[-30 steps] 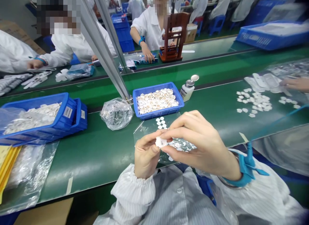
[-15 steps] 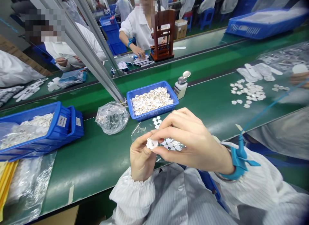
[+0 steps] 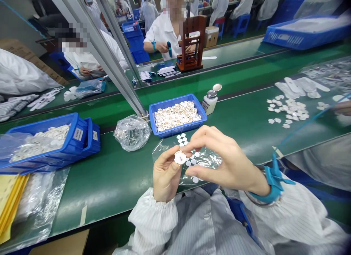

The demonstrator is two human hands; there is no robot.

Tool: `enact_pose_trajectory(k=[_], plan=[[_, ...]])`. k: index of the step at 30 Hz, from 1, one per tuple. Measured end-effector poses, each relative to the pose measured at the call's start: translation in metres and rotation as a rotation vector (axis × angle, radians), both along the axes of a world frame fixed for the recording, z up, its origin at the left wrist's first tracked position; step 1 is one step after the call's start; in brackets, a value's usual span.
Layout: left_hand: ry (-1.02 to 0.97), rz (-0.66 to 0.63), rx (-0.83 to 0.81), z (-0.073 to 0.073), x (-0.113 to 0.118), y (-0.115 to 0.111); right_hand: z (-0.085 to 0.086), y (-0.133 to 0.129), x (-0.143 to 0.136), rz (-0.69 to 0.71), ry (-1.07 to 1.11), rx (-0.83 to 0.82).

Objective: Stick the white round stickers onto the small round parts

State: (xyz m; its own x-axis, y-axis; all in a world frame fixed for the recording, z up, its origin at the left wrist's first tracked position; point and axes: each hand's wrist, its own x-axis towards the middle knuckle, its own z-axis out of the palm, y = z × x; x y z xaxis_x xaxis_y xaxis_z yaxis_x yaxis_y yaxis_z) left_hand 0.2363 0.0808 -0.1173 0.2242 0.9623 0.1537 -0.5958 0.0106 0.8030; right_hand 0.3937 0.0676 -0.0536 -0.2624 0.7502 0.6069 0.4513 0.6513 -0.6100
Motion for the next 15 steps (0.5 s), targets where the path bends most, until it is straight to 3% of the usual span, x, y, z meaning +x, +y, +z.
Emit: enact_pose_trajectory(k=[4,9,12,15], plan=[[0.099,-0.059,-0.012,0.003,-0.004,-0.001,-0.014,0.007,0.003,0.019,0.147,-0.249],[0.404,0.032,-0.038,0.007,-0.006,-0.005,-0.035,0.015,0.002,0.049,0.279,-0.267],[0.508,0.106,-0.083,0.002,0.004,0.000,-0.050,0.015,-0.001,-0.076,0.263,-0.174],[0.431,-0.011,-0.209,-0.007,0.023,0.012,-0.072,0.017,0.007,-0.255,0.157,-0.225]])
